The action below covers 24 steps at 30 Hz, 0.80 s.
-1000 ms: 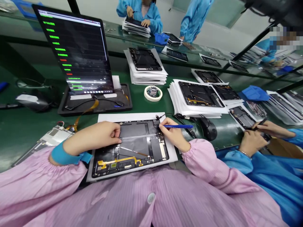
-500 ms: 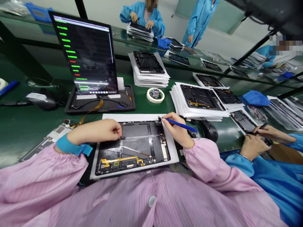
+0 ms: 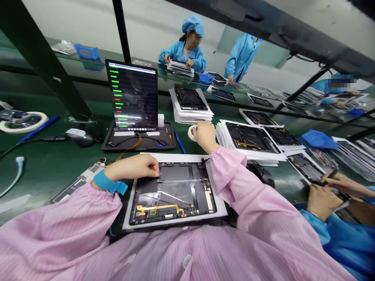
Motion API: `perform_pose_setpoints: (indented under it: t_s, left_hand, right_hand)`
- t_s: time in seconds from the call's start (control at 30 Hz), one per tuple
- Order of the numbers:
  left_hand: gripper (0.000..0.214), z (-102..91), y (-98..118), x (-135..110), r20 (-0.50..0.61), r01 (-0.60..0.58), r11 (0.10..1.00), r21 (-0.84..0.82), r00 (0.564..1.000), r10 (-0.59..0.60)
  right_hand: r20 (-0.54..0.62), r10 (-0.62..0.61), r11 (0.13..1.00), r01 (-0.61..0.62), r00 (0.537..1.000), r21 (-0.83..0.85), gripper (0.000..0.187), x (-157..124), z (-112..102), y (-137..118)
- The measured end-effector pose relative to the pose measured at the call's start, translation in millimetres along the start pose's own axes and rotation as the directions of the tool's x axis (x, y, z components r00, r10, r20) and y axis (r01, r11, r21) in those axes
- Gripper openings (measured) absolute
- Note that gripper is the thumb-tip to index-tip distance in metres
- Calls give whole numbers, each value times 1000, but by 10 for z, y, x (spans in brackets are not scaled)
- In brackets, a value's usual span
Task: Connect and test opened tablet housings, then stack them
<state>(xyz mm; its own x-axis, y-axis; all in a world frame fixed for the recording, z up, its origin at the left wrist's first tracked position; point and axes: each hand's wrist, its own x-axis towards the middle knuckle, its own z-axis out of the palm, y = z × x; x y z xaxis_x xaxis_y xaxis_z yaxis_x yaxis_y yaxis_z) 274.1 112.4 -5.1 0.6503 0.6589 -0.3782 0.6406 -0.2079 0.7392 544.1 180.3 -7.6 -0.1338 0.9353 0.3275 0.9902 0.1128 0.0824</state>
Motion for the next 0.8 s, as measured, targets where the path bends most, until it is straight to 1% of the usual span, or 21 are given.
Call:
perform_pose_setpoints:
  t_s: [0.03, 0.07, 0.13, 0.2, 0.27, 0.33, 0.4, 0.47, 0.5, 0.57, 0.6, 0.7, 0.8]
  left_hand:
    - [23, -7, -3, -1, -14, -2, 1000, -16, 1000, 2]
    - [24, -14, -6, 2, -25, -9, 1000, -28, 1000, 8]
    - [26, -24, -15, 12, -54, -29, 999, -36, 998, 27]
    - [28, -32, -22, 25, -108, -40, 998, -47, 994, 35]
    - [30, -42, -20, 34, -185, -37, 995, -89, 983, 21]
    - [30, -53, -11, 38, -272, -41, 988, -146, 962, 0]
    - [30, -64, -3, 41, -352, -62, 981, -184, 936, -6]
    - [30, -72, -5, 46, -409, -83, 975, -204, 912, -8]
    - [31, -76, -10, 50, -428, -90, 973, -211, 904, -9]
    - [32, -81, -25, 61, -455, -96, 971, -220, 890, -15]
    - [33, -84, -33, 67, -469, -99, 970, -221, 883, -17]
    - [34, -92, -56, 88, -524, -103, 970, -221, 851, -30]
    - [36, -102, -72, 110, -581, -117, 961, -251, 812, -53]
  right_hand:
    - [22, 30, 1000, -30, 999, -2, 33, 20, 17, 53]
    - [36, 36, 999, -36, 999, 4, 32, 36, 30, 100]
    - [38, 14, 999, -15, 999, 33, 31, 54, 25, 160]
    - [51, -13, 998, 10, 999, 60, 28, 25, -40, 147]
    - [52, -63, 994, 58, 997, 90, 28, -84, -148, 52]
    - [65, -143, 978, 131, 988, 161, 31, -283, -245, -98]
    - [144, -216, 951, 175, 966, 256, 32, -524, -281, -243]
    - [239, -236, 935, 153, 942, 319, 31, -727, -249, -325]
    - [257, -224, 934, 132, 940, 331, 33, -796, -216, -338]
    - [239, -194, 933, 103, 952, 345, 36, -861, -142, -323]
    - [220, -195, 928, 107, 956, 358, 33, -865, -108, -308]
    - [167, -248, 897, 160, 954, 413, 20, -832, -30, -287]
    - [174, -276, 853, 158, 945, 498, 13, -797, 28, -321]
